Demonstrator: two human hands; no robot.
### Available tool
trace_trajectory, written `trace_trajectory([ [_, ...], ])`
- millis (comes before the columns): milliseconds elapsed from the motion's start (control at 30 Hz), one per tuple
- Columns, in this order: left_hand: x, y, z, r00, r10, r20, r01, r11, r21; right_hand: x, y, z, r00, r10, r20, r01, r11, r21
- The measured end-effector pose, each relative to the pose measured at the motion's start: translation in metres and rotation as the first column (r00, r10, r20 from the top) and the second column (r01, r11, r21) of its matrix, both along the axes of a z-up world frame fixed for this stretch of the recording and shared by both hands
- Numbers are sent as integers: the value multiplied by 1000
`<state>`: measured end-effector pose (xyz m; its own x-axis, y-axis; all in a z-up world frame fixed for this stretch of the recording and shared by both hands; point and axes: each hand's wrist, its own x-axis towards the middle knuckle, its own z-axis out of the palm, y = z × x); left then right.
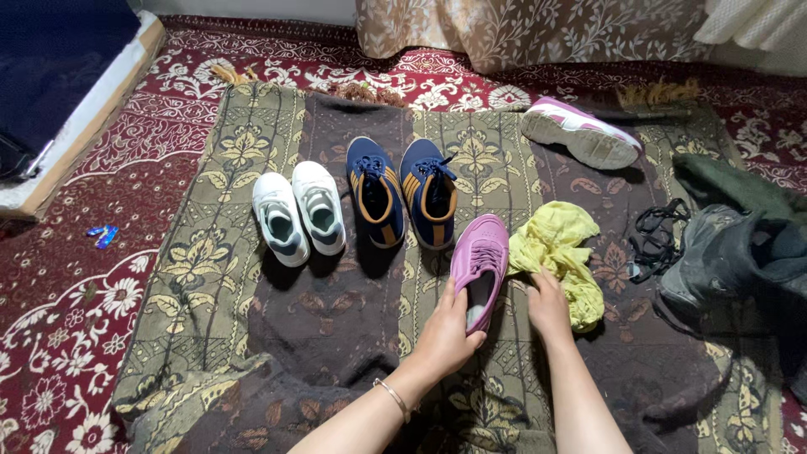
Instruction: The person sits on a patterned rug and re-laces a blue sneaker with orange accents, threading the laces through the eyelets and tying a knot. The person then picks up a pink sneaker and begins to adjust its laces.
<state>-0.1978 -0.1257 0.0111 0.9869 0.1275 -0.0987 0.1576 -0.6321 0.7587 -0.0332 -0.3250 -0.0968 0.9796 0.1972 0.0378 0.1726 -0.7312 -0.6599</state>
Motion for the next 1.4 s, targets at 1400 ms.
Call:
trace_trajectory([
  [1400,9,-8,-6,949,-215,229,149,950,274,-43,50,51,925,343,167,-344,939,-23],
])
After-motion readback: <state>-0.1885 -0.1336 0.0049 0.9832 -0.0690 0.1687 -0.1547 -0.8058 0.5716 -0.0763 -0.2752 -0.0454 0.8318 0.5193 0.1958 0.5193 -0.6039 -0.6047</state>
